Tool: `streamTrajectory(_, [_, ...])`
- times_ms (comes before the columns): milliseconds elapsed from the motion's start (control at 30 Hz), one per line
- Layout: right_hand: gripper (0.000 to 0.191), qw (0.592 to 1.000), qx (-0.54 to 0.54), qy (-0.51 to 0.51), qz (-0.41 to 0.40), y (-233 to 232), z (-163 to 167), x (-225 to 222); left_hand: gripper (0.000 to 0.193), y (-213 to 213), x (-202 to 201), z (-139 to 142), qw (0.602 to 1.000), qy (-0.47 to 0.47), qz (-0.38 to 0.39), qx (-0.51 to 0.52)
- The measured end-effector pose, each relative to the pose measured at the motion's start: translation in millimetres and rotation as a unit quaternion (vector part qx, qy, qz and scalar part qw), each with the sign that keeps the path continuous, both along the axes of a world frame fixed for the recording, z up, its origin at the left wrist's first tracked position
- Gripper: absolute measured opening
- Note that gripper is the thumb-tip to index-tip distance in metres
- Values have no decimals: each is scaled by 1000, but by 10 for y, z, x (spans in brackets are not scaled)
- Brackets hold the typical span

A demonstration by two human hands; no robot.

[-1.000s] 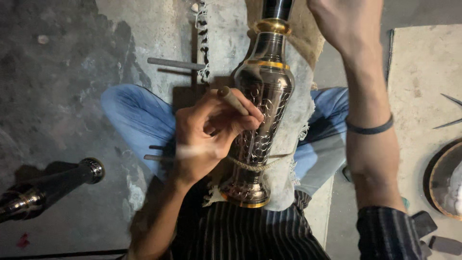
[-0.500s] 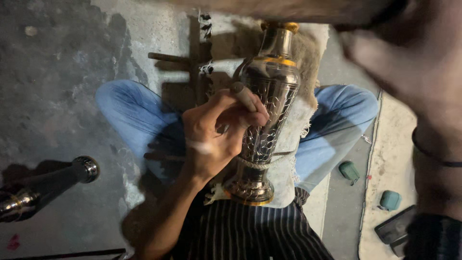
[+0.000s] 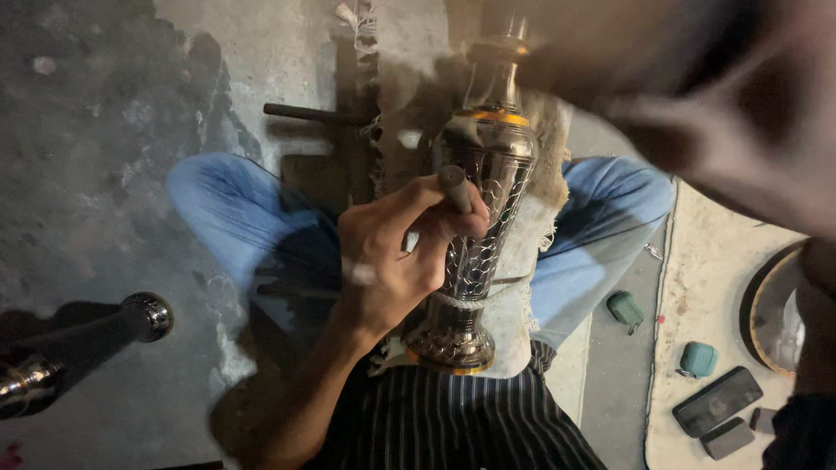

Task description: The person sits on the floor holding a small steel punch against the engraved body of a brass vase and strikes the punch with a wooden mallet, repositioning the punch repeatedly around the pattern. They occasionally rotate the vase and resume hammering along the decorative design.

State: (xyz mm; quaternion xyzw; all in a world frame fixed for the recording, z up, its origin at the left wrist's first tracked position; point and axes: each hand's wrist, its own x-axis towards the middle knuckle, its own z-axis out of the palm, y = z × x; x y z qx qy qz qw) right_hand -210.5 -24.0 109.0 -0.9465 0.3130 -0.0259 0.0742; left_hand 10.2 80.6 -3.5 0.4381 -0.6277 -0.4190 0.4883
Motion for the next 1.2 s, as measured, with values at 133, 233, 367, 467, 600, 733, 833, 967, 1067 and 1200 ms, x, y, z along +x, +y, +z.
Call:
streamTrajectory(133, [71, 999, -11, 39, 23, -7, -20, -20, 15, 47, -28, -26, 1000, 5, 9, -7])
streamTrajectory(233, [79, 995, 28, 96, 6, -38, 28, 38, 15, 87, -47, -24, 999, -9, 40, -31])
streamTrajectory(367, [64, 998, 37, -36, 48, -57, 166, 189, 12, 133, -95, -20, 997, 6, 66, -34])
streamTrajectory(467, [61, 996, -50, 65, 47, -26, 192, 251, 12, 174, -119, -30, 995, -19, 86, -53])
streamTrajectory(600, [54, 997, -52, 27, 45, -11, 139, 103, 12, 233, -178, -60, 994, 39, 103, -18])
streamTrajectory(733, [53, 982, -147, 50, 104, 38, 37, -94, 12, 290, -198, -77, 994, 22, 102, -15])
streamTrajectory(833, [42, 996, -56, -37, 66, 116, 32, -83, 12, 315, -200, -88, 994, 48, 96, -14])
streamTrajectory(967, [63, 962, -120, 245, 8, 164, 153, 39, 13, 308, -240, -130, 993, 64, 93, -22])
streamTrajectory(1067, [53, 996, -78, 37, 37, 147, 180, 26, 12, 291, -263, -165, 992, 73, 96, -29])
streamTrajectory(1200, [43, 988, 71, -131, -49, 201, 42, -180, 12, 285, -277, -199, 991, 26, 105, -79])
